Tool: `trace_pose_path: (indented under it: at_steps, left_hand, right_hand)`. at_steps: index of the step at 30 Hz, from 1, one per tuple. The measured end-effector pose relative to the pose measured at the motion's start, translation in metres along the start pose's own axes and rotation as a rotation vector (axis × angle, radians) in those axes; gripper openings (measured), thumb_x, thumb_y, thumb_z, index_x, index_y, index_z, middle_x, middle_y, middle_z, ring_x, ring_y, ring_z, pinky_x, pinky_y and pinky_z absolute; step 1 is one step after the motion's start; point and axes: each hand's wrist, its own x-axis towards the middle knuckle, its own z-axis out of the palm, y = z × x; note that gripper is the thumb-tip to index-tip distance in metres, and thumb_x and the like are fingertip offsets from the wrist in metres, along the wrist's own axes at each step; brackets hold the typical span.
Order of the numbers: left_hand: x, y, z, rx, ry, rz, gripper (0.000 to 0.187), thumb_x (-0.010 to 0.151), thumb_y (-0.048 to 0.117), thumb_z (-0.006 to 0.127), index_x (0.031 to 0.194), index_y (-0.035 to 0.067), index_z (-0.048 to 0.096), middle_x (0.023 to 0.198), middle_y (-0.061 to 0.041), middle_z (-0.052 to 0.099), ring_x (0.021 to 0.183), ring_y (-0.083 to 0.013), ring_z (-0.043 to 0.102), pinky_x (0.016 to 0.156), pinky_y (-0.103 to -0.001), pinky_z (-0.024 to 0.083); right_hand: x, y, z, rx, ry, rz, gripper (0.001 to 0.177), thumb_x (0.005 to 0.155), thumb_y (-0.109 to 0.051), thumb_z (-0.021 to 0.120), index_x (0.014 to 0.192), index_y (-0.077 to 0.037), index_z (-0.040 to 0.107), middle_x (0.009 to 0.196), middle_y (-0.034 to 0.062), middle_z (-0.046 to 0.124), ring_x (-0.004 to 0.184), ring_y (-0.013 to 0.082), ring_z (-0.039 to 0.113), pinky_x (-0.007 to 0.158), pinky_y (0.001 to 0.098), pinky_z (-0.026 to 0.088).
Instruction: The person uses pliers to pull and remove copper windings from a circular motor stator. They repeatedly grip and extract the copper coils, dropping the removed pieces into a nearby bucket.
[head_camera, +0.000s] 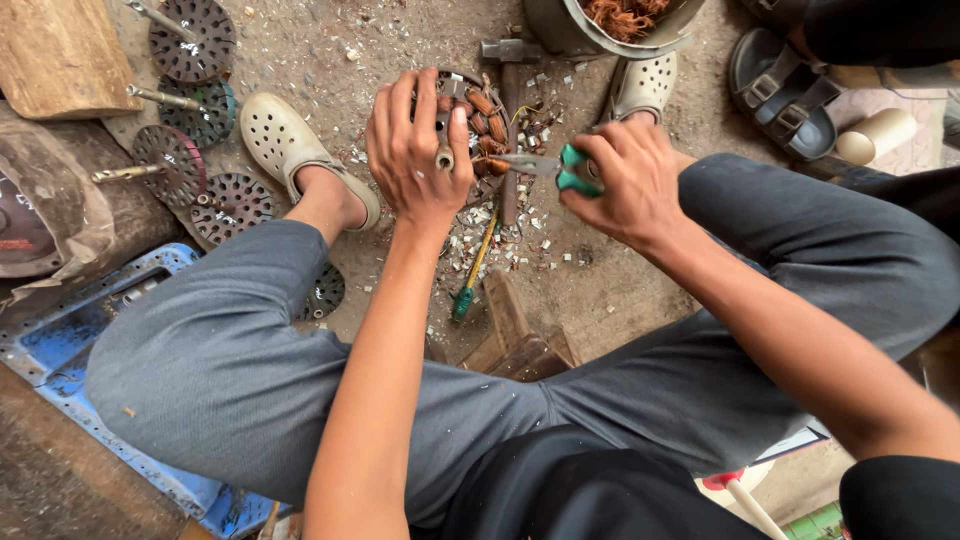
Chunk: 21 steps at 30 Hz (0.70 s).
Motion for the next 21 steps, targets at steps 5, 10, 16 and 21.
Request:
trace_pose_path:
  at_steps: [5, 10, 16, 21]
  left_hand:
    - [-0.001, 0.0, 0.001, 0.014, 0.044, 0.016, 0.043, 0.102, 0.035, 0.055, 0.129, 0.003, 0.066, 0.13, -0.015, 0.065, 0.121, -0.0345, 0.061, 0.101, -0.049, 0.048]
    - [0.002, 0.0, 0.004, 0.022, 0.038, -0.009, 0.042, 0.102, 0.036, 0.055, 0.13, 0.005, 0.065, 0.129, -0.013, 0.065, 0.12, -0.0329, 0.061, 0.101, -0.049, 0.048]
    - [0.003, 0.003, 0.003, 0.033, 0.044, 0.019, 0.042, 0.102, 0.036, 0.055, 0.13, 0.006, 0.065, 0.13, -0.013, 0.064, 0.12, -0.0332, 0.061, 0.103, -0.049, 0.047]
    - [-0.003, -0.002, 0.005, 0.027, 0.04, 0.034, 0.044, 0.103, 0.036, 0.054, 0.131, 0.004, 0.065, 0.129, -0.015, 0.064, 0.12, -0.0345, 0.061, 0.1, -0.049, 0.048]
  right_hand:
    - [0.001, -0.005, -0.014, -0.36, 0.32, -0.263, 0.047, 0.079, -0.039, 0.078, 0.114, -0.009, 0.069, 0.101, 0.0038, 0.075, 0.093, 0.0171, 0.073, 0.083, 0.0453, 0.055]
    - [-0.009, 0.013, 0.017, 0.039, -0.168, -0.094, 0.035, 0.107, -0.044, 0.064, 0.109, -0.01, 0.071, 0.087, 0.0039, 0.075, 0.067, 0.0198, 0.07, 0.063, 0.0374, 0.053]
    - [-0.02, 0.01, 0.042, 1.348, -0.614, 0.81, 0.054, 0.101, -0.058, 0.051, 0.095, -0.006, 0.068, 0.069, 0.0063, 0.071, 0.051, 0.0178, 0.066, 0.047, 0.0331, 0.054]
    - [-0.051, -0.037, 0.051, 2.022, -0.492, 1.169, 0.051, 0.104, -0.055, 0.054, 0.1, -0.004, 0.061, 0.077, 0.0065, 0.067, 0.056, 0.0172, 0.064, 0.042, 0.0277, 0.045]
